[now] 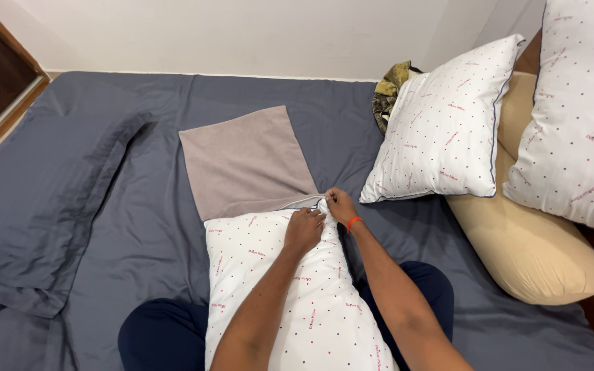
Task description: The person sits on a bed and puts a gray pillowcase onto a pillow, smoothing it and zipping the closure. They then place a second pillow on the bed and put a light-colored pillowcase onto it, smoothing the fabric and zipping it closed.
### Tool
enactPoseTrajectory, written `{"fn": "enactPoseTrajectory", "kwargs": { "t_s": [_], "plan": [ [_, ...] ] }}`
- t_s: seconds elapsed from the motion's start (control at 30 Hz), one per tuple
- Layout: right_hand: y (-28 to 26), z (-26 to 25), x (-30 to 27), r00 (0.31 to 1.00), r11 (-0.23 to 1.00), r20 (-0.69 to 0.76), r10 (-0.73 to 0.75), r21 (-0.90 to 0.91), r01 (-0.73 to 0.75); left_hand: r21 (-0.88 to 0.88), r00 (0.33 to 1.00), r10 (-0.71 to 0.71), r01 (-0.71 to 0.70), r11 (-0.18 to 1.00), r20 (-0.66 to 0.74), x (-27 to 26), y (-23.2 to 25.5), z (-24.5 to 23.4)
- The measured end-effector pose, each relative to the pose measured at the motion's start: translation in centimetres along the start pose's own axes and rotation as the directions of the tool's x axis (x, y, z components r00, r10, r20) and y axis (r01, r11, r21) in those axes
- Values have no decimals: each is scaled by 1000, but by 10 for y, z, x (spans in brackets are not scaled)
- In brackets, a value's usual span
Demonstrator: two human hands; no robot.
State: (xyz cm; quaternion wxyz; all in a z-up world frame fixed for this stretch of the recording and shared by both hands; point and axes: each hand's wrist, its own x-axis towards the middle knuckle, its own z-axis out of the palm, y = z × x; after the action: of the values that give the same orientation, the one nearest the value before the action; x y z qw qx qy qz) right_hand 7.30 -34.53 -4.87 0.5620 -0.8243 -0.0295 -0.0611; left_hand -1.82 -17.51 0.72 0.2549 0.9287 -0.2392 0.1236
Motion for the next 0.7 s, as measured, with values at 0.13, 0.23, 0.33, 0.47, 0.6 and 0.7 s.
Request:
{"fn": "enactPoseTrajectory", "kwargs": {
  "t_s": [0.13,0.23,0.33,0.47,0.6,0.7],
  "plan": [
    [-3,-5,-1,987,997,139,-79,7,79,178,1000,21,-24,984,14,-2,-3,11],
    [-6,-16,-4,966,996,240,-93,30,89,228,1000,-13,16,974,-16,-4,-6,18],
    [-8,-27,-7,944,995,318,-89,-4,95,228,997,-48,60,972,-58,-3,-10,23],
    [-7,-37,-13,901,978,433,12,-194,80,232,985,-175,169,958,2,3,-9,22],
    [-4,-40,-21,896,933,435,82,-349,84,162,964,-257,264,951,-65,-1,1,7],
    [-7,-36,-25,900,908,417,128,-413,63,142,915,-348,379,914,-205,-2,5,-6]
  ]
}}
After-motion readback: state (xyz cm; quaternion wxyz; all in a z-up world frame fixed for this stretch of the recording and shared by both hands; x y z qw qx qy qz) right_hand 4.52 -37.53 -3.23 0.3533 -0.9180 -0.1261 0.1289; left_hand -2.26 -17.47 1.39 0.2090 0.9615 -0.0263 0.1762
